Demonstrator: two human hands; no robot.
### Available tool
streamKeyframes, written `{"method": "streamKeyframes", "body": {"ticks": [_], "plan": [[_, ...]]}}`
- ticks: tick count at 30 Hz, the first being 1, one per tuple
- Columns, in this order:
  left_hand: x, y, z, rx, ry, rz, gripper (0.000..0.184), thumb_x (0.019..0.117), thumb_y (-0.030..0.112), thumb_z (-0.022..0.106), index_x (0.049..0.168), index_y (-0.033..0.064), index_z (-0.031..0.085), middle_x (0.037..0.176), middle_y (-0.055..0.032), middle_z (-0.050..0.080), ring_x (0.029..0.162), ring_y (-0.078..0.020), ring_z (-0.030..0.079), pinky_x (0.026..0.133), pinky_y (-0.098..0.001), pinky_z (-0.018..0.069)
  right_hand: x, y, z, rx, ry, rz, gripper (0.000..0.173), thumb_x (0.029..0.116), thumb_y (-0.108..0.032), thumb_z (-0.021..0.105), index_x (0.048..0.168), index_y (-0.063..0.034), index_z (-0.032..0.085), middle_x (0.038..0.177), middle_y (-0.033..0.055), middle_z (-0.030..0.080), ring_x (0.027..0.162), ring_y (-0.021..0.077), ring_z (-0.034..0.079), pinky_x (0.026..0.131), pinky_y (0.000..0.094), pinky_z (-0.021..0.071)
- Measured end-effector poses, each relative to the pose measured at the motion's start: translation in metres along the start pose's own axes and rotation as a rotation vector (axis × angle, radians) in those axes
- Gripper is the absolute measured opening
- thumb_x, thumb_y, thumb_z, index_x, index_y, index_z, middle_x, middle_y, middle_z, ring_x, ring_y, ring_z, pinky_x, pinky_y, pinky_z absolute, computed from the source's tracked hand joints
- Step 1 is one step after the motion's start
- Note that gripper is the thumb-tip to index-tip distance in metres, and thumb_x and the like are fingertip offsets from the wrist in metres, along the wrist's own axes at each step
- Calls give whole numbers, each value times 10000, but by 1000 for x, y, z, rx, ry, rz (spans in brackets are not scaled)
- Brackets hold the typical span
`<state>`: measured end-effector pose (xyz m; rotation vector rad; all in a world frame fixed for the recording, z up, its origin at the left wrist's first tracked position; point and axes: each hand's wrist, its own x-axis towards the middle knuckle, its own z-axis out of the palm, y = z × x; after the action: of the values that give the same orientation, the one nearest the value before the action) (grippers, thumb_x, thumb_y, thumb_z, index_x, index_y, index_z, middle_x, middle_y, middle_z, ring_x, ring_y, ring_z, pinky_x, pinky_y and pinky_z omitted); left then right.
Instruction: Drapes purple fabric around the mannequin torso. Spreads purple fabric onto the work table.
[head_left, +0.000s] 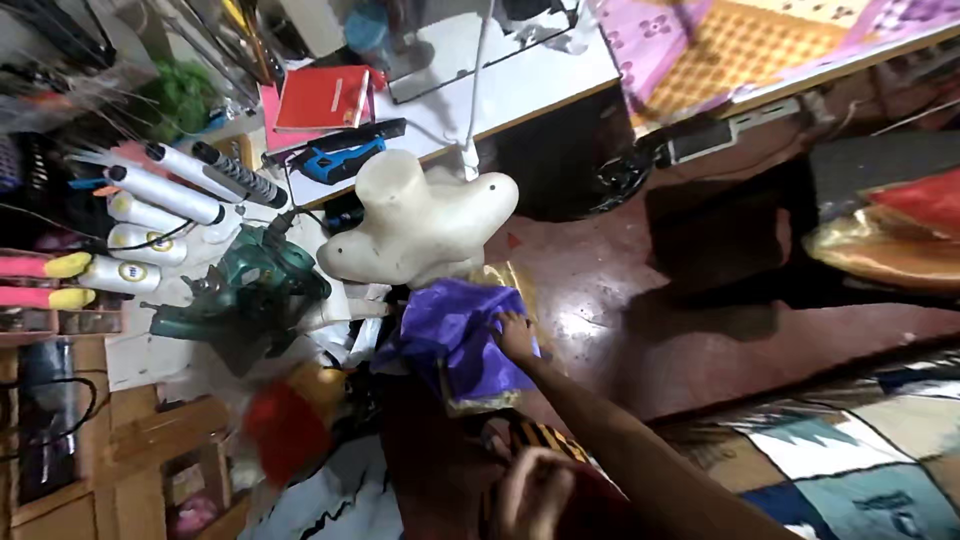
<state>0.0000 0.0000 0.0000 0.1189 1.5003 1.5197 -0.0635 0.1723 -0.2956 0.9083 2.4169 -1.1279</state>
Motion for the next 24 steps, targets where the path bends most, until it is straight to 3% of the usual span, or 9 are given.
{"method": "streamKeyframes", "body": {"ticks": [3,6,9,11,13,15,18,21,24], "plan": [[-18,-47,-23,210,216,-192,254,1032,59,505,1206,-92,613,1106,-148,684,944,-129,668,883,-317,560,41,-14,-28,16,22,116,560,1056,-410,543,1467,-30,531,1505,259,506,1448,467,402,1162,695,267],[-32,-89,-46,215,368,-411,310,1067,132,500,1243,-105,596,1094,-203,682,972,-213,683,909,-397,568,97,-16,-39,-43,-140,203,691,1021,-506,581,1512,-31,475,1491,289,510,1445,502,391,1140,726,282],[-42,-132,-63,183,519,-503,361,1077,173,492,1310,-93,562,1168,-241,661,1042,-272,665,943,-452,550,117,-15,-19,-30,-194,211,508,981,-380,682,1297,16,640,1314,313,624,1277,514,555,1040,748,381],[-39,-148,-64,102,587,-518,360,1087,178,468,1311,-86,567,1200,-242,656,1063,-280,668,947,-452,557,87,-21,-7,-83,-126,105,350,998,-254,653,1265,-29,686,1299,292,643,1304,514,527,1100,779,272],[-24,-155,-66,36,586,-539,365,1092,188,465,1327,-75,559,1204,-236,653,1050,-276,669,925,-441,561,49,-16,4,-143,-28,-123,294,1032,-182,561,1256,-78,721,1285,233,680,1321,483,530,1143,762,208],[-2,-160,-71,38,522,-572,378,1092,215,473,1350,-49,551,1237,-234,650,1084,-294,663,929,-459,551,7,-2,13,-127,44,-293,289,1039,-148,529,1226,-97,744,1213,207,719,1251,469,595,1151,756,221],[43,-162,-77,59,466,-550,413,1085,274,507,1371,-20,552,1272,-228,645,1125,-307,648,949,-482,536,-50,18,20,-55,75,-378,265,1026,-133,549,1172,-109,769,1130,165,752,1155,434,659,1137,741,277],[97,-144,-77,142,511,-444,504,1050,343,580,1374,-42,544,1287,-244,621,1142,-312,617,973,-484,512,-92,26,22,-33,50,-458,243,1010,-110,573,1138,-98,779,1087,154,761,1102,418,685,1109,723,335],[149,-161,-87,352,604,-349,674,941,461,709,1360,-49,574,1356,-266,596,1269,-363,579,1086,-515,467,-113,29,25,-67,71,-547,234,981,-61,598,1109,-104,789,1048,132,765,1056,392,698,1074,717,376]]}}
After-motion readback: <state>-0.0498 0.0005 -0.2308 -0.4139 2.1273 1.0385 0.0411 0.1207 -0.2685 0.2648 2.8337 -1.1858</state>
